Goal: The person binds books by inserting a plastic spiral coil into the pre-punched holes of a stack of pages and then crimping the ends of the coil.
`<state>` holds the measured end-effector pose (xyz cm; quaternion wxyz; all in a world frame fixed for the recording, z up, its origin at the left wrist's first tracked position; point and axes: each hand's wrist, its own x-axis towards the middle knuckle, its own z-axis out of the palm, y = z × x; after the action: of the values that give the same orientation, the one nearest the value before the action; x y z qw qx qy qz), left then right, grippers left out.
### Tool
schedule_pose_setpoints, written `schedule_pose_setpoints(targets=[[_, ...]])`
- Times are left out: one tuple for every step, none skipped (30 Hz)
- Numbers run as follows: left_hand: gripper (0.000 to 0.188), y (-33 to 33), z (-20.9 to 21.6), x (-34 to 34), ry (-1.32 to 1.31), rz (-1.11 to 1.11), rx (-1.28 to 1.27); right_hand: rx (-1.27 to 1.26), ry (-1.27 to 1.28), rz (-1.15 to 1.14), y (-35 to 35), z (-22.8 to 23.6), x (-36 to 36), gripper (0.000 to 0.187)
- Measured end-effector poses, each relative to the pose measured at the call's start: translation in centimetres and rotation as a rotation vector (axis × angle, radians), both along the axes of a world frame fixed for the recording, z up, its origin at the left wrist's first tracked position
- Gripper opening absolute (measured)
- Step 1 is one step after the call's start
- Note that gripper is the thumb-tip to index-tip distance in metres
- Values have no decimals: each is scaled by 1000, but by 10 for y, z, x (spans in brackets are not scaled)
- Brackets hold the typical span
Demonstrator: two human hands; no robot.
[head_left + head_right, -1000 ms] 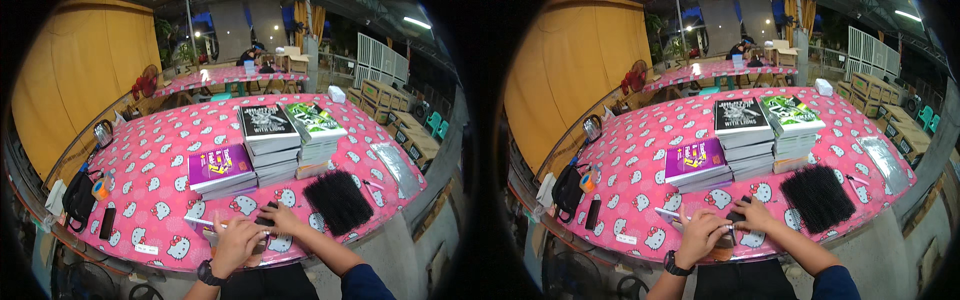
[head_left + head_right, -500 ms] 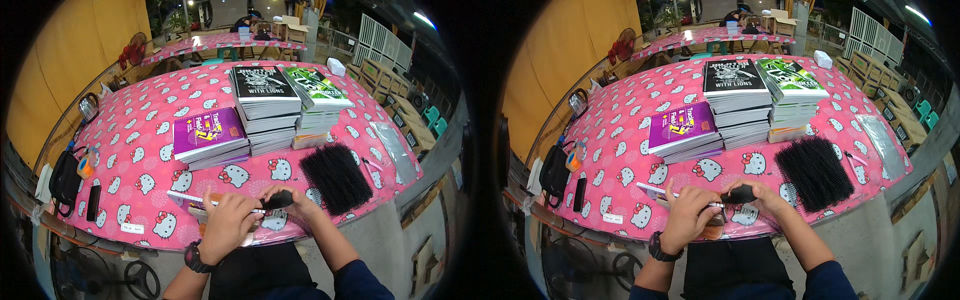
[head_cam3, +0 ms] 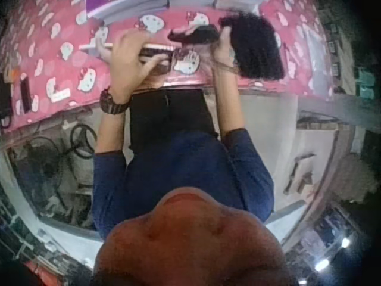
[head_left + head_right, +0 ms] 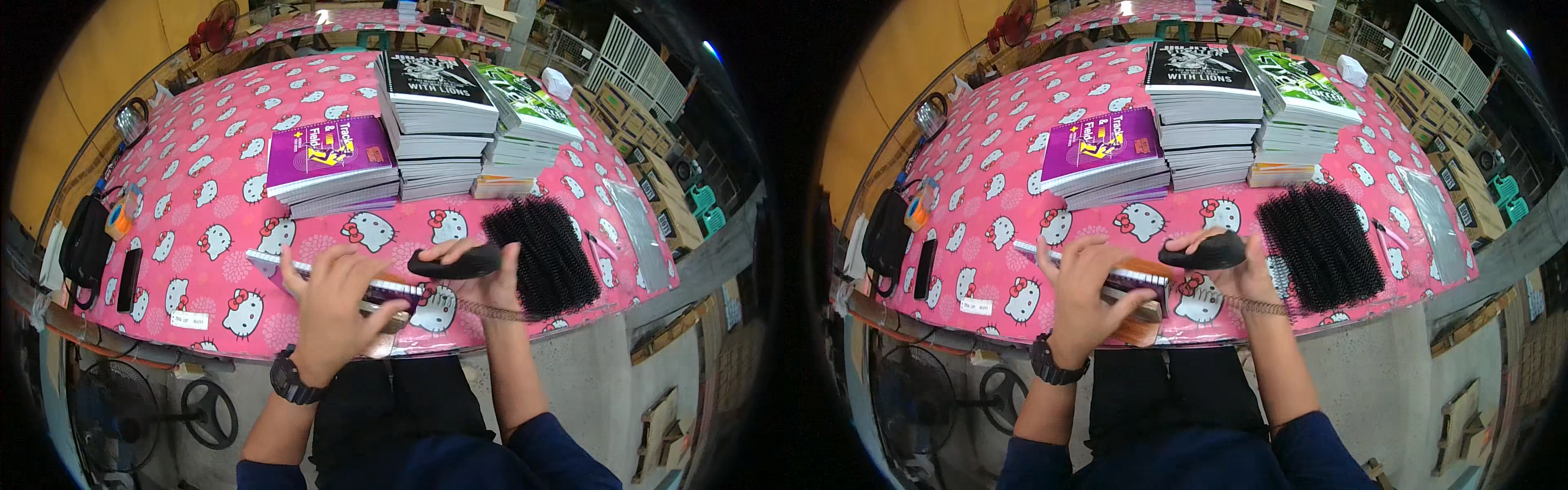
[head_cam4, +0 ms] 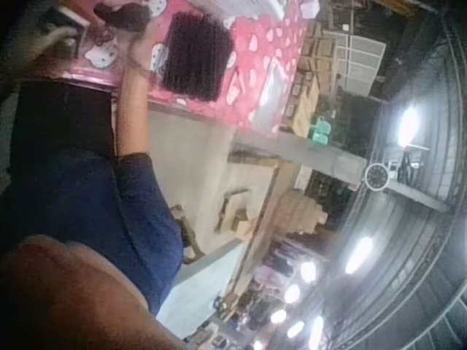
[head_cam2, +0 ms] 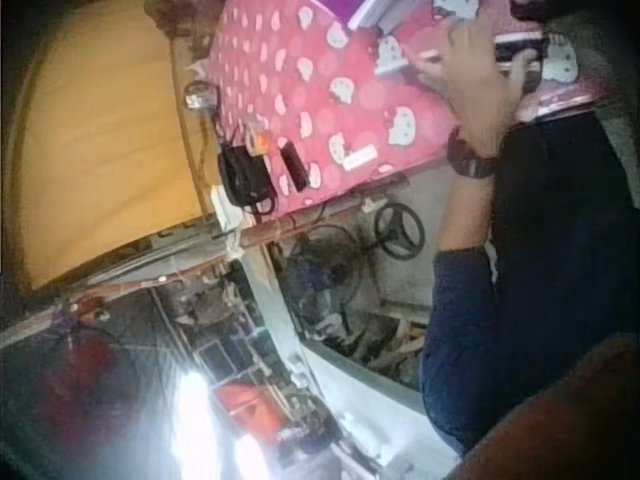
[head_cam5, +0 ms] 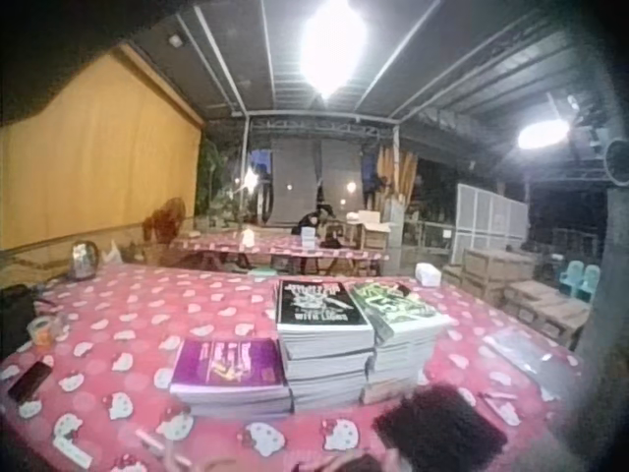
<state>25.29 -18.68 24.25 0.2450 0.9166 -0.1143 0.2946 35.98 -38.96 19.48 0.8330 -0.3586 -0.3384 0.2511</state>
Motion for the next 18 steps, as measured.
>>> schedule_pose_setpoints(targets=[[33, 3, -1, -1, -57, 57, -16, 59, -131, 54, 7, 21, 1, 81], [34, 3, -3, 1, -74, 50, -59, -102, -276, 55, 8, 31, 4, 71], [34, 2, -2, 2, -81, 54, -62, -262, -420, 57, 8, 38, 7, 60], [33, 0, -2, 2, -72, 34, -84, -569, -423, 0, 4, 38, 14, 43], [32, -2, -1, 3, -63, 13, -105, -780, -396, -114, 4, 33, 18, 44], [31, -4, -1, 5, -91, 45, -98, -724, -414, -149, 2, 38, 20, 43], [31, -4, 1, 7, -111, 59, -102, -667, -431, -183, 1, 41, 20, 41], [31, -2, -2, 5, -95, 53, -103, -375, -305, -28, 9, 50, 8, 38], [32, 1, -6, 3, -78, 46, -104, -298, -296, 46, 15, 48, 6, 37], [33, 6, -10, 4, -48, 43, -106, -226, -285, 131, 22, 48, 6, 35], [33, 4, -6, 5, -54, 32, -107, -688, -462, 23, 14, 48, 14, 46], [34, 3, 0, 4, -75, 52, -107, -835, -557, -87, 13, 47, 18, 46], [35, 2, 5, 3, -95, 72, -106, -982, -650, -199, 11, 46, 20, 45], [38, 10, 6, -3, -79, 57, -91, -685, -458, -145, 16, 48, 15, 41], [38, 20, 5, -3, -87, 69, -93, -391, -264, -86, 21, 51, 7, 37], [37, 30, 2, -2, -67, 77, -74, -308, -250, -32, 27, 59, 4, 36], [37, 37, -1, -4, -30, 84, -56, -228, -221, 26, 32, 64, -2, 36], [36, 38, -1, -5, -28, 96, -53, -584, -450, -36, 35, 60, 7, 46]])
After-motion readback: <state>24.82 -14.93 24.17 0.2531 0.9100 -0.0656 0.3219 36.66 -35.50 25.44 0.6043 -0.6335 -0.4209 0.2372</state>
